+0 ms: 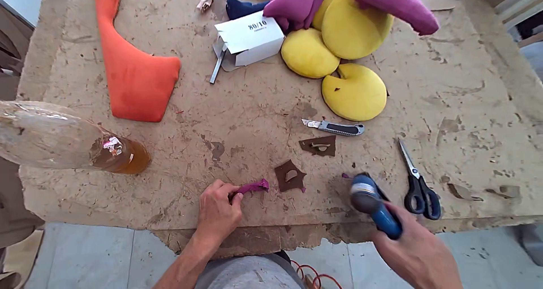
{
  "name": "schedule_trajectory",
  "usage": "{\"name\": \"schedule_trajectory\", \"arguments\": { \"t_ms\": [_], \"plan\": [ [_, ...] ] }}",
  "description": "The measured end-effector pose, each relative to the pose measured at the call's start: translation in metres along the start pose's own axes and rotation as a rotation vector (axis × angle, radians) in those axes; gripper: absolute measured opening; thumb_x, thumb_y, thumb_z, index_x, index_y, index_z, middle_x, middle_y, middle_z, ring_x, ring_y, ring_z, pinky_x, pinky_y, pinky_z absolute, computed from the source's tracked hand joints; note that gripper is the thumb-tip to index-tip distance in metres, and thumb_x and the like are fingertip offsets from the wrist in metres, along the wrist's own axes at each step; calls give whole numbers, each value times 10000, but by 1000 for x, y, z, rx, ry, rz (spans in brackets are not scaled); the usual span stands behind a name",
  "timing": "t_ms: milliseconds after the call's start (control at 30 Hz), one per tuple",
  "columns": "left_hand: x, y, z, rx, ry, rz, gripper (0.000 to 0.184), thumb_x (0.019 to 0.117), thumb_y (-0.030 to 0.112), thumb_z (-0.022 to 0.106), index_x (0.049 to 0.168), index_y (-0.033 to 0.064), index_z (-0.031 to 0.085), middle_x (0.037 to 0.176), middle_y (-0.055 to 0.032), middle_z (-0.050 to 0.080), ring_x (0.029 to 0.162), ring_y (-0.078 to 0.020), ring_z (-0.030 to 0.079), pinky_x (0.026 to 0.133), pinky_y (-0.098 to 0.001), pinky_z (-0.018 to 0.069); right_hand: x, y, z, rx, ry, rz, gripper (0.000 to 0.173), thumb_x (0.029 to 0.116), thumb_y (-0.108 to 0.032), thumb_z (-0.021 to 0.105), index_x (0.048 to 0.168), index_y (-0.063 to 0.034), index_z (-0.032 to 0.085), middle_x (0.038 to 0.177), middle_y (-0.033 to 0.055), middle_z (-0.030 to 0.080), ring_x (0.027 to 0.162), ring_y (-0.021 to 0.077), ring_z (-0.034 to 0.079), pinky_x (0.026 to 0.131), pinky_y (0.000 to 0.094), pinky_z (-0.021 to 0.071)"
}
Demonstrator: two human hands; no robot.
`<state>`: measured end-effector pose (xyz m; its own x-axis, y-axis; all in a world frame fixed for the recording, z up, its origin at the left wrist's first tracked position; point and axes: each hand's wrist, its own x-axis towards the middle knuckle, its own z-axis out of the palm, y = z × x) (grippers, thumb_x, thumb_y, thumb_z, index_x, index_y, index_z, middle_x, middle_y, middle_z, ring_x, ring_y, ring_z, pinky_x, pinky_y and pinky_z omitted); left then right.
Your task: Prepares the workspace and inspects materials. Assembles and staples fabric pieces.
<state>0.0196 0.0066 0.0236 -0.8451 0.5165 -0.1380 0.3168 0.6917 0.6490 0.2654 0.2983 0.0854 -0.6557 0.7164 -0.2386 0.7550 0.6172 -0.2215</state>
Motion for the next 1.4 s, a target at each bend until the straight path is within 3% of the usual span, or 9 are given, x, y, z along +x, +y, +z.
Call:
{"name": "schedule_trajectory", "arguments": {
  "t_ms": [100, 233, 400, 800, 933, 1067, 1200, 1333, 1400],
  "plan": [
    [1, -5, -1, -33, 1, 11, 119, 903, 245, 727, 934, 175, 818, 831, 27, 696, 754, -119, 675, 692, -367, 588, -46, -48, -23, 172, -94, 0, 423, 902, -331, 690, 1093, 47, 675, 882, 204, 707, 795, 334, 699, 706, 583, 546],
    [0, -14, 10, -49, 77, 104, 159, 932, 240, 664, 937, 168, 806, 821, 30, 692, 757, -113, 677, 668, -336, 589, -77, -115, -4, 396, -182, -90, 327, 909, -316, 734, 1003, -5, 692, 851, 96, 737, 788, 182, 735, 706, 459, 622],
    [0, -20, 17, -4, 136, 190, 191, 956, 235, 619, 939, 145, 786, 866, 7, 715, 787, -142, 702, 661, -324, 599, -65, -184, 5, 220, -249, -162, 200, 813, -288, 730, 880, -99, 725, 700, 35, 698, 624, 179, 682, 540, 468, 533],
    [-2, -25, 21, -83, 141, 238, 188, 952, 184, 606, 949, 126, 785, 845, -16, 684, 763, -165, 681, 606, -309, 577, -48, -208, 10, 12, -316, -254, 250, 805, -304, 706, 919, -84, 735, 709, 56, 702, 633, 210, 692, 540, 465, 530],
    [-2, -27, 19, -100, 113, 256, 205, 966, 177, 589, 972, 117, 785, 870, -27, 697, 793, -175, 692, 644, -325, 591, -46, -197, 9, 20, -317, -246, 228, 810, -351, 683, 831, -126, 705, 655, 14, 662, 599, 168, 665, 514, 444, 508],
    [5, -24, 4, -207, 2, 132, 206, 964, 221, 602, 958, 152, 795, 861, 24, 709, 776, -109, 689, 680, -324, 600, -47, -149, -25, 42, -188, -85, 285, 858, -261, 713, 965, 2, 700, 753, 119, 707, 675, 265, 702, 606, 536, 561],
    [19, -11, -40, -682, -412, -288, 131, 984, 220, 676, 967, 156, 788, 831, 38, 738, 703, -75, 683, 681, -297, 591, -9, -92, -11, -196, 84, -33, 392, 890, -340, 626, 1064, 8, 678, 772, 213, 677, 683, 428, 670, 572, 649, 478],
    [10, 15, -67, -992, -449, -355, 99, 964, 106, 685, 985, 61, 771, 793, -63, 723, 625, -113, 642, 566, -247, 531, 12, -80, 3, -183, 116, -200, 747, 907, -584, 560, 1407, -30, 606, 1197, 302, 663, 997, 520, 664, 753, 707, 508],
    [4, 31, -77, -1039, -444, -332, 102, 953, 89, 684, 1019, 50, 751, 781, -71, 706, 613, -115, 631, 547, -236, 523, -8, -117, -12, -20, 154, -447, 636, 926, -455, 659, 1418, -54, 601, 1328, 269, 616, 1122, 445, 650, 816, 605, 556]
  ]
}}
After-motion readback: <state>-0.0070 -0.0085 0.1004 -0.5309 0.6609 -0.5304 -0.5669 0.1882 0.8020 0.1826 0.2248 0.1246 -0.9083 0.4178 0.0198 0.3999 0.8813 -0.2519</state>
